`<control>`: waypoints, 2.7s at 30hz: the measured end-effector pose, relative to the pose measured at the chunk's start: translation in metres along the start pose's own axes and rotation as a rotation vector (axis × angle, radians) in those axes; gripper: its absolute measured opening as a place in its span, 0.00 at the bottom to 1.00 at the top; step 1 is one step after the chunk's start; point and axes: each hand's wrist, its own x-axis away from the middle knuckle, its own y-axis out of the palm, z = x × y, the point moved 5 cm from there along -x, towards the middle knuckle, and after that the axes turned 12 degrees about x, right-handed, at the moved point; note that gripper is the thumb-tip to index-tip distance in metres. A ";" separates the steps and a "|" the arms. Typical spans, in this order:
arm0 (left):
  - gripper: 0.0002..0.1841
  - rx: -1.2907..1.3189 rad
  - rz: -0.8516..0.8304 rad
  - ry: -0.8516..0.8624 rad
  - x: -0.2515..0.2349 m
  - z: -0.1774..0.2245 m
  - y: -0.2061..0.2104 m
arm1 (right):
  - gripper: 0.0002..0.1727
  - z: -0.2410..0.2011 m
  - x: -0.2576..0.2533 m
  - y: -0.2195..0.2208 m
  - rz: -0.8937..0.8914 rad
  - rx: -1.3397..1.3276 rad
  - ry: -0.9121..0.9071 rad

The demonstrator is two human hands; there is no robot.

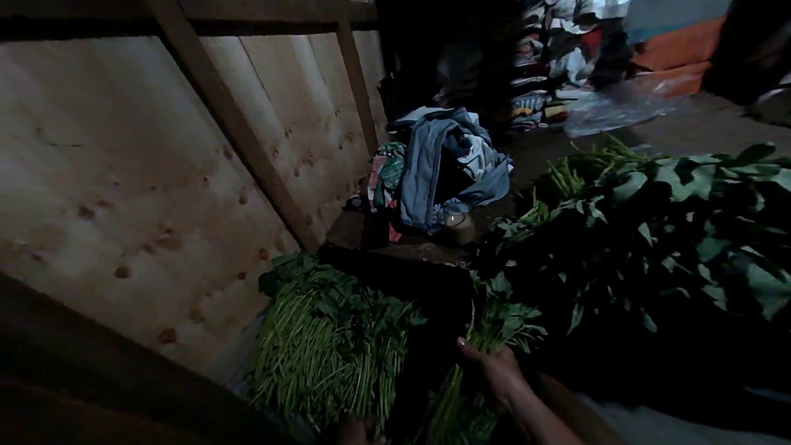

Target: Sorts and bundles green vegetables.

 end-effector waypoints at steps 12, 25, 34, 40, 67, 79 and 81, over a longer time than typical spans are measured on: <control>0.21 -0.204 0.286 -0.373 -0.124 -0.022 0.011 | 0.19 -0.008 0.005 -0.002 -0.029 0.067 -0.182; 0.23 -0.029 0.402 -0.339 -0.125 -0.020 -0.014 | 0.18 -0.001 -0.001 0.010 -0.100 0.166 -0.108; 0.17 0.458 0.442 0.130 -0.008 0.030 -0.051 | 0.17 0.003 0.004 0.016 -0.121 0.144 -0.053; 0.14 0.608 0.442 0.292 0.044 0.068 -0.051 | 0.15 0.003 0.010 0.018 -0.184 0.063 -0.055; 0.26 0.090 0.419 0.481 0.074 0.146 0.006 | 0.23 0.003 0.027 0.027 -0.273 0.119 -0.087; 0.52 0.210 0.695 0.609 0.066 0.149 0.005 | 0.18 -0.038 0.048 0.048 0.000 -0.320 0.280; 0.48 0.299 0.666 0.621 0.065 0.145 -0.005 | 0.16 -0.049 0.051 0.051 -0.057 -0.352 0.246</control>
